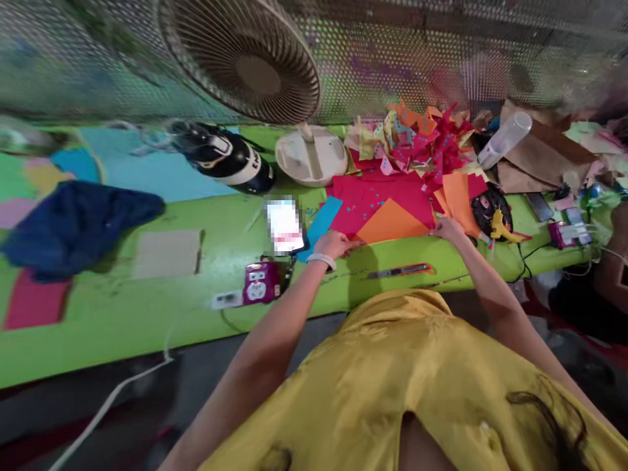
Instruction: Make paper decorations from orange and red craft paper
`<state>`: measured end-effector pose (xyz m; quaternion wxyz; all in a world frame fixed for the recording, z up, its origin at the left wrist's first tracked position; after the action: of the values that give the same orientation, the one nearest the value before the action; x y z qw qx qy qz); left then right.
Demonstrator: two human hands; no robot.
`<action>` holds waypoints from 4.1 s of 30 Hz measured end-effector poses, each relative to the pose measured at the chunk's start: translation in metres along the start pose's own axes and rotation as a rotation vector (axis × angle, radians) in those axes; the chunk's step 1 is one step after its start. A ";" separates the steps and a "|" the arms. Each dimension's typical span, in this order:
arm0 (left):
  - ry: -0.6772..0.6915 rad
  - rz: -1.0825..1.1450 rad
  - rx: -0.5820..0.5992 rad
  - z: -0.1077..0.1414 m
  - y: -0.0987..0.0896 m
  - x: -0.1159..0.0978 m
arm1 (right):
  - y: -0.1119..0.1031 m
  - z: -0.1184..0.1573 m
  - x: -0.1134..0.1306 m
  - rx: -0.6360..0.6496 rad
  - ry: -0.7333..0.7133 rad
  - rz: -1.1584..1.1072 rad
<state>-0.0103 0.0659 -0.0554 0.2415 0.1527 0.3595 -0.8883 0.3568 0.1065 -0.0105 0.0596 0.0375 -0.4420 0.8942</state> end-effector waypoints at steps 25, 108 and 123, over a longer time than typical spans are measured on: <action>0.202 -0.120 -0.417 0.071 -0.006 -0.034 | 0.004 0.040 0.082 -0.331 -0.389 0.015; 0.757 -0.365 -0.437 0.070 0.051 -0.118 | 0.012 0.015 0.102 -0.172 -0.313 -0.137; 0.680 -0.441 -0.427 0.042 0.078 -0.122 | 0.006 0.022 0.073 -0.206 -0.298 -0.162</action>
<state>0.1296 0.0265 -0.0161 -0.0592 0.3022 0.6175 -0.7238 0.2835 0.0905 0.0069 0.0686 0.1987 -0.5307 0.8210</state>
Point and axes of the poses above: each hand's wrist, its own z-axis away from the middle knuckle, its own y-axis out of the palm, x = y × z, the point moved 9 cm from there along -z, towards the middle knuckle, and after that the axes turned 6 degrees about x, right-handed, at the moved point
